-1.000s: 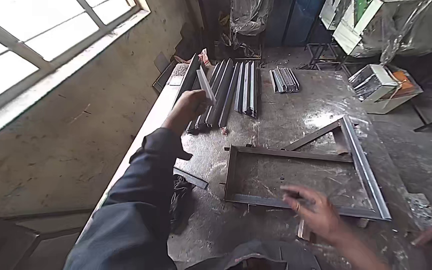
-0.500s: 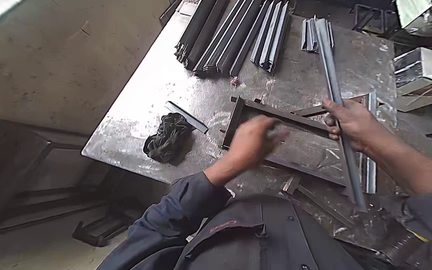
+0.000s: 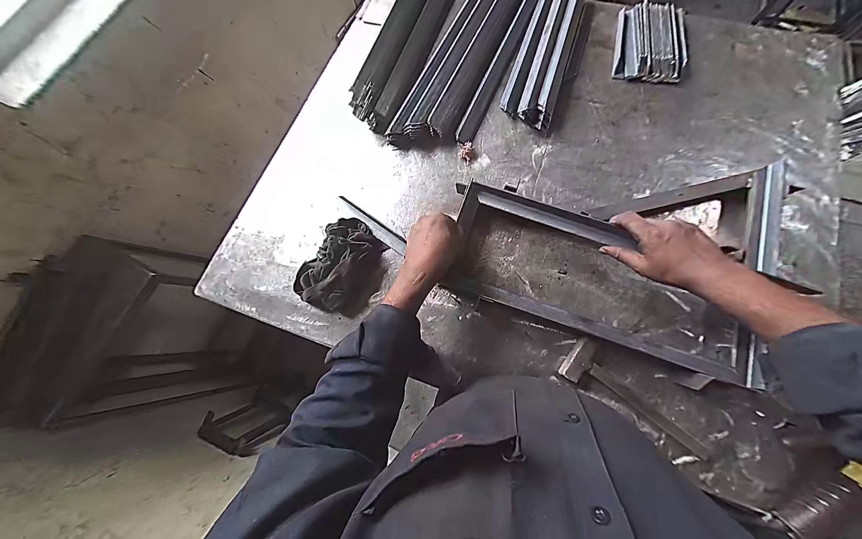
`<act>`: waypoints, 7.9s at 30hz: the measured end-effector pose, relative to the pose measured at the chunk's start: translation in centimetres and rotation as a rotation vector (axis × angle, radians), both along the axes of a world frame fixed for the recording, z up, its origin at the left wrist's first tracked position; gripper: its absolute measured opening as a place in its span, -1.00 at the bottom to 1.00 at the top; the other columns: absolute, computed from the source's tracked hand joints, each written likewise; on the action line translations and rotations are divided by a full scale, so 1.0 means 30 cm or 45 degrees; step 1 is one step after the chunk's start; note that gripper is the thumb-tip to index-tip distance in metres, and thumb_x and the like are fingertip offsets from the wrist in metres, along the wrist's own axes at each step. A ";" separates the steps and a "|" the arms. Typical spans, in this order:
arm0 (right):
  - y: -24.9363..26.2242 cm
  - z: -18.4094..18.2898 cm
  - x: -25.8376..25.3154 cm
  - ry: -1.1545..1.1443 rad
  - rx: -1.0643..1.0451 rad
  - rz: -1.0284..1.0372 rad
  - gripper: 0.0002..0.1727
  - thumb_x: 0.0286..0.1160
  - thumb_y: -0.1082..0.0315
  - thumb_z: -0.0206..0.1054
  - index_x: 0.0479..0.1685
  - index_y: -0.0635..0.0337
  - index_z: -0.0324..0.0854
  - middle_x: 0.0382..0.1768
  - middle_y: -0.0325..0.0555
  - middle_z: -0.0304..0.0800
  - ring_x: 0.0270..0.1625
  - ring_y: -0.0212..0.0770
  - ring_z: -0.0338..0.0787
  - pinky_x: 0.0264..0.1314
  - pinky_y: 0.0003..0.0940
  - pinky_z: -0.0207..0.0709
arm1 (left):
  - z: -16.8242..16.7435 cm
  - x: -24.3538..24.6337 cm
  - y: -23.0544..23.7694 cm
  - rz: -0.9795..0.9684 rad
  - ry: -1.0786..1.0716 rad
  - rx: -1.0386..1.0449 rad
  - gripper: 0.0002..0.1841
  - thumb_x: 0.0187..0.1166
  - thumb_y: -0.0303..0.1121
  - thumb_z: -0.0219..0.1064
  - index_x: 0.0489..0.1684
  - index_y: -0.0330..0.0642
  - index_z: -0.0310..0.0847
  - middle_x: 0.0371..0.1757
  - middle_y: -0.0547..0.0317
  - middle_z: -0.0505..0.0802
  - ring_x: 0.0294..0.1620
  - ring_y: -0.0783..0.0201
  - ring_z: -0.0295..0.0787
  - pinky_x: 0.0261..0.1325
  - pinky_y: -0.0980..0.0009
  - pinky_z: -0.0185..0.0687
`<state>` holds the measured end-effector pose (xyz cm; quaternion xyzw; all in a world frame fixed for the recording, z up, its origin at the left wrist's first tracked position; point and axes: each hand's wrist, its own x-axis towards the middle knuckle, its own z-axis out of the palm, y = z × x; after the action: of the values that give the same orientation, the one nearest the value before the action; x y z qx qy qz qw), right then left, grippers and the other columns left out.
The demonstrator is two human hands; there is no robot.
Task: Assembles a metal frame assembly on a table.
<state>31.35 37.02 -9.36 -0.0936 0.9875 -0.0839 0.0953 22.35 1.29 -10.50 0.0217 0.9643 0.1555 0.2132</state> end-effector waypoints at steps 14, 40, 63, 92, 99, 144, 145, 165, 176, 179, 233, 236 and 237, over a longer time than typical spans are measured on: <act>0.031 -0.109 -0.086 0.212 -0.060 0.015 -0.53 0.57 0.05 0.44 0.26 0.22 0.71 0.27 0.21 0.74 0.33 0.30 0.70 0.30 0.36 0.47 | -0.012 -0.029 -0.022 -0.103 0.044 0.097 -0.57 0.72 -0.16 0.20 -0.52 -0.26 0.73 -0.32 -0.18 0.84 -0.10 -0.21 0.83 -0.02 -0.32 0.61; -0.007 -0.055 0.032 0.260 -0.178 -0.235 -0.46 0.43 0.16 0.53 0.46 -0.11 0.66 0.35 0.05 0.69 0.48 0.15 0.60 0.51 0.22 0.40 | -0.048 0.009 -0.035 -0.139 0.160 0.054 -0.52 0.81 -0.05 0.15 -0.12 -0.36 0.78 -0.05 -0.38 0.85 0.15 -0.36 0.77 0.25 -0.44 0.48; 0.314 -0.050 0.488 0.119 -0.113 -1.375 -0.65 0.54 0.06 0.42 0.03 0.15 0.84 0.06 0.19 0.87 0.23 0.24 0.80 0.31 0.34 0.55 | -0.019 0.052 -0.051 -0.156 0.177 -0.082 -0.42 0.74 0.12 0.19 -0.13 -0.32 0.82 0.05 -0.46 0.84 0.26 -0.47 0.72 0.23 -0.54 0.47; -0.308 -0.249 0.844 0.563 -0.255 -0.427 -0.60 0.55 0.16 0.33 0.12 0.30 0.81 0.02 0.29 0.86 0.13 0.34 0.83 0.26 0.19 0.63 | -0.003 0.161 -0.438 0.390 0.295 -0.045 -0.57 0.70 -0.02 0.26 0.11 -0.22 0.79 0.23 -0.28 0.83 0.41 -0.32 0.68 0.39 -0.42 0.48; -0.301 -0.276 0.839 0.486 -0.447 -0.549 -0.59 0.45 0.19 0.47 0.16 0.28 0.79 0.09 0.26 0.83 0.20 0.24 0.80 0.37 0.10 0.59 | 0.027 0.018 -0.347 0.359 0.271 -0.092 -0.34 0.68 0.22 0.18 -0.09 -0.36 0.76 0.10 -0.36 0.83 0.28 -0.33 0.76 0.22 -0.39 0.58; -0.270 -0.221 0.822 0.091 -0.404 -0.627 -0.61 0.55 0.17 0.39 0.30 0.06 0.78 0.22 0.09 0.78 0.35 0.06 0.72 0.51 -0.08 0.50 | -0.078 0.322 0.487 -0.364 0.195 0.129 -0.56 0.50 -0.19 0.45 0.22 -0.31 0.65 0.37 -0.36 0.64 0.28 -0.28 0.73 0.22 -0.24 0.71; -0.265 -0.202 0.809 -0.004 -0.385 -0.602 -0.58 0.56 0.16 0.37 0.36 0.07 0.75 0.26 0.11 0.75 0.38 0.07 0.69 0.54 -0.06 0.47 | -0.072 0.327 0.482 -0.356 0.205 0.150 -0.45 0.48 -0.15 0.49 0.34 -0.30 0.56 0.38 -0.38 0.64 0.29 -0.30 0.72 0.23 -0.26 0.70; -0.211 0.424 0.159 0.182 0.521 0.288 -0.48 0.63 0.43 0.15 0.56 -0.13 0.56 -0.17 0.25 0.77 -0.17 0.34 0.81 -0.32 0.25 0.57 | -0.048 0.325 0.447 -0.168 -0.148 0.174 -0.41 0.53 -0.01 0.40 0.29 -0.37 0.53 0.20 -0.33 0.79 0.20 -0.27 0.81 0.10 -0.31 0.71; -0.522 0.344 -0.330 -0.202 0.956 0.639 -0.76 0.70 0.34 0.14 -0.22 0.23 0.69 -0.26 0.23 0.73 -0.11 0.33 0.77 -0.33 0.27 0.49 | -0.064 0.358 0.429 -0.140 -0.089 0.296 -0.44 0.52 -0.16 0.39 0.39 -0.34 0.42 -0.10 -0.24 0.86 -0.07 -0.24 0.89 -0.18 -0.22 0.76; -0.594 0.332 -0.335 -0.330 1.158 0.576 -0.82 0.60 0.44 0.22 -0.32 0.27 0.69 -0.30 0.22 0.70 -0.14 0.31 0.75 -0.40 0.20 0.48 | -0.056 0.366 0.422 -0.135 -0.118 0.320 -0.41 0.56 -0.20 0.36 0.48 -0.36 0.36 -0.10 -0.24 0.86 -0.07 -0.24 0.89 -0.18 -0.21 0.77; 0.267 0.052 0.538 -0.062 -0.020 -1.322 -0.47 0.55 -0.16 0.34 0.14 0.13 0.73 0.07 0.23 0.82 0.19 0.31 0.79 0.11 0.42 0.55 | -0.022 0.588 0.694 -0.817 0.100 0.562 -0.59 0.74 -0.10 0.25 0.37 -0.15 0.70 -0.05 -0.16 0.91 0.00 -0.18 0.88 0.10 -0.26 0.70; 0.374 0.003 0.528 -0.230 -0.014 -1.215 -0.40 0.47 -0.23 0.40 0.03 0.19 0.77 0.06 0.27 0.81 0.18 0.33 0.78 0.10 0.46 0.56 | -0.025 0.625 0.739 -0.745 0.141 0.445 -0.59 0.73 -0.07 0.25 0.34 -0.13 0.72 -0.02 -0.16 0.91 0.05 -0.21 0.88 0.11 -0.30 0.68; 0.387 -0.007 0.523 -0.252 -0.037 -1.165 -0.44 0.54 -0.19 0.36 0.01 0.20 0.78 0.04 0.27 0.81 0.17 0.32 0.79 0.10 0.44 0.56 | -0.024 0.628 0.751 -0.717 0.147 0.440 -0.58 0.73 -0.07 0.26 0.36 -0.13 0.71 -0.01 -0.16 0.92 0.06 -0.21 0.88 0.13 -0.31 0.68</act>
<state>47.04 48.62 -9.56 0.3586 0.9121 -0.1396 0.1411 41.19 23.81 -11.23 0.3318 0.8904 0.2502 0.1860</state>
